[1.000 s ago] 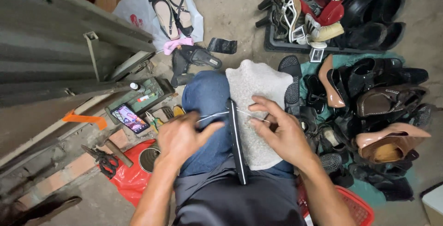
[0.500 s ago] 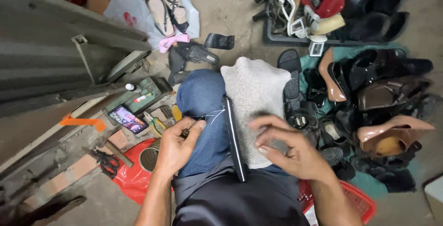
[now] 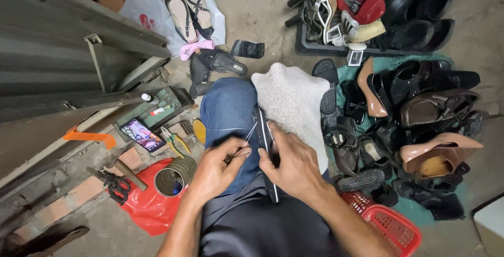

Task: Hand-stitching the sole of a shoe using a needle and thread.

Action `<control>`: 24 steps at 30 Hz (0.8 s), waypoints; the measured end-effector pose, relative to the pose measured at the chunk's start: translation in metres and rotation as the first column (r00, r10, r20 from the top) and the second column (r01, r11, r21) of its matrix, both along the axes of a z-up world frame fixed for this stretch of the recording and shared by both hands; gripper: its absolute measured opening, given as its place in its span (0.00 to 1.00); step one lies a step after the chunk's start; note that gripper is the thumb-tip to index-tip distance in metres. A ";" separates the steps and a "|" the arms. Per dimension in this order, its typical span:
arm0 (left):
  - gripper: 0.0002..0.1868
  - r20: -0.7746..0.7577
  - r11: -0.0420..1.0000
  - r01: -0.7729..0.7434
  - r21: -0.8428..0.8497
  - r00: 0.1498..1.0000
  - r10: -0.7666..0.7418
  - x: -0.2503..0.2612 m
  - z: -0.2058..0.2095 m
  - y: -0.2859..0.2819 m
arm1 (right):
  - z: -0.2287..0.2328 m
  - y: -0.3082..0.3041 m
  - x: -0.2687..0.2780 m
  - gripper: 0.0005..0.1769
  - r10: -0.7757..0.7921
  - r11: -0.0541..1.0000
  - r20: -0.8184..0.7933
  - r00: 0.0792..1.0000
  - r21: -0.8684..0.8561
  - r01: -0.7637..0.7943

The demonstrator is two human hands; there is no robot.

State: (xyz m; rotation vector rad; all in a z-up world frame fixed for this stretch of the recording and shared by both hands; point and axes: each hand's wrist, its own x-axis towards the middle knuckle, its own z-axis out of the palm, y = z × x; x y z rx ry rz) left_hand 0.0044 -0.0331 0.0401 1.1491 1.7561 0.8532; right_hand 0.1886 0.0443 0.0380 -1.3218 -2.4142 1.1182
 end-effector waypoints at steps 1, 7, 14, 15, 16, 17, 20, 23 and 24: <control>0.06 -0.002 0.999 0.017 0.029 1.000 -0.017 -0.001 0.003 -0.003 | -0.005 -0.003 -0.001 0.32 0.000 0.994 -0.009 1.000 0.110 0.001; 0.06 -0.342 0.965 0.130 0.228 0.939 -0.046 0.009 0.006 -0.007 | -0.006 -0.004 -0.007 0.29 0.041 0.952 -0.034 0.999 0.304 -0.029; 0.14 -0.686 0.954 0.102 0.284 0.716 0.128 0.012 -0.034 0.020 | -0.013 -0.007 0.005 0.27 -0.002 0.994 0.046 0.999 0.114 -0.003; 0.09 -0.694 0.941 0.115 0.317 0.705 0.148 0.015 -0.032 0.027 | -0.014 -0.009 0.007 0.28 -0.002 0.994 0.068 0.998 0.109 -0.005; 0.06 -0.700 0.928 0.128 0.350 0.694 0.169 0.017 -0.029 0.034 | -0.015 -0.010 0.008 0.28 -0.001 0.995 0.089 0.996 0.104 -0.008; 0.06 -0.698 0.926 0.128 0.354 0.695 0.171 0.018 -0.033 0.036 | -0.016 -0.010 0.009 0.28 -0.003 0.994 0.091 0.996 0.109 -0.007; 0.08 -0.577 0.935 0.144 0.323 0.814 0.073 0.020 -0.039 0.039 | -0.016 -0.010 0.011 0.29 -0.005 0.996 0.107 0.994 0.091 -0.005; 0.02 -0.449 0.961 0.072 0.269 0.892 0.059 0.012 -0.031 0.027 | -0.011 -0.009 0.009 0.29 -0.009 0.997 0.126 0.992 0.077 -0.001; 0.01 -0.232 0.954 0.061 0.295 0.973 0.010 0.004 -0.025 0.021 | -0.009 -0.009 0.009 0.29 -0.009 0.998 0.115 0.993 0.061 0.002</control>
